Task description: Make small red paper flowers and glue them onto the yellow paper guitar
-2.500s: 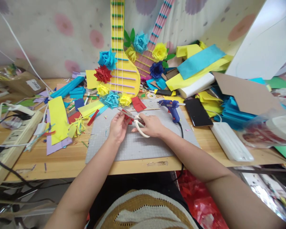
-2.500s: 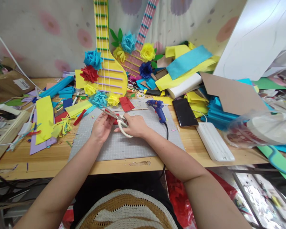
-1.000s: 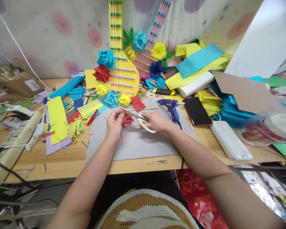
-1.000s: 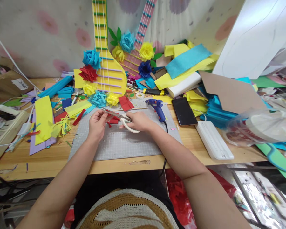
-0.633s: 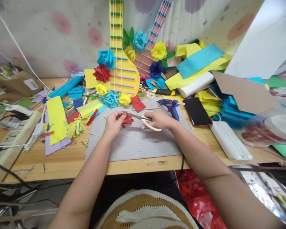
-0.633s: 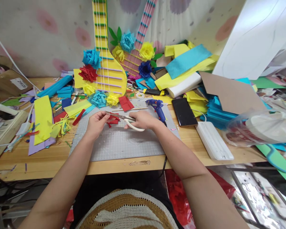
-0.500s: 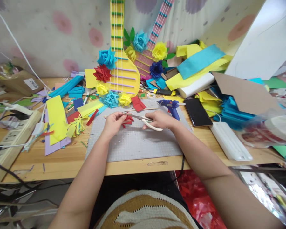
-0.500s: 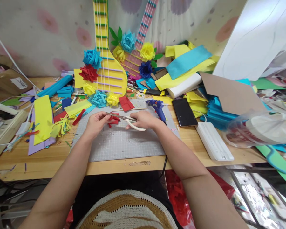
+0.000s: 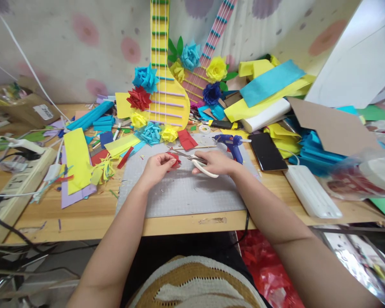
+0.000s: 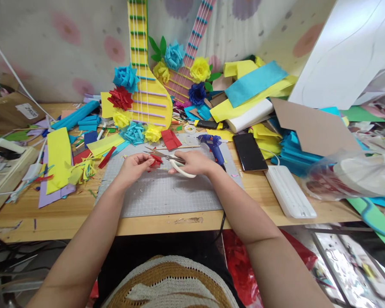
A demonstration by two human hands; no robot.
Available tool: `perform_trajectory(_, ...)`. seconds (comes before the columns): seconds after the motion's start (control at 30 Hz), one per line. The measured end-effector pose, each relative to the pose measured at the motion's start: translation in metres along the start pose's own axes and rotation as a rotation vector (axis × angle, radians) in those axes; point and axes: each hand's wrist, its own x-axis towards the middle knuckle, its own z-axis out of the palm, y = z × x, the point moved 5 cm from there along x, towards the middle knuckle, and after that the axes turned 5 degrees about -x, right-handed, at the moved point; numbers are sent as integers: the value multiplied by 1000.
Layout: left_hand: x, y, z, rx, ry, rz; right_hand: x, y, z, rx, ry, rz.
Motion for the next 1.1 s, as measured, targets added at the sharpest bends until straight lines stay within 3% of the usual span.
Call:
perform_trajectory(0.13, -3, 1, 12, -52, -19, -58, 6, -7, 5, 457, 150, 17)
perform_trajectory(0.27, -6, -1, 25, -46, -89, -123, 10, -18, 13, 823, 124, 18)
perform_trajectory(0.77, -6, -8, 28, 1, -55, -163, 10, -18, 11, 825, 145, 83)
perform_trajectory(0.93, -9, -1, 29, -86, -49, -129, 12, -13, 13, 927, 207, 65)
perform_trajectory(1.1, -13, -2, 34, -159, -91, -199, 15, -12, 20, 1052, 226, 54)
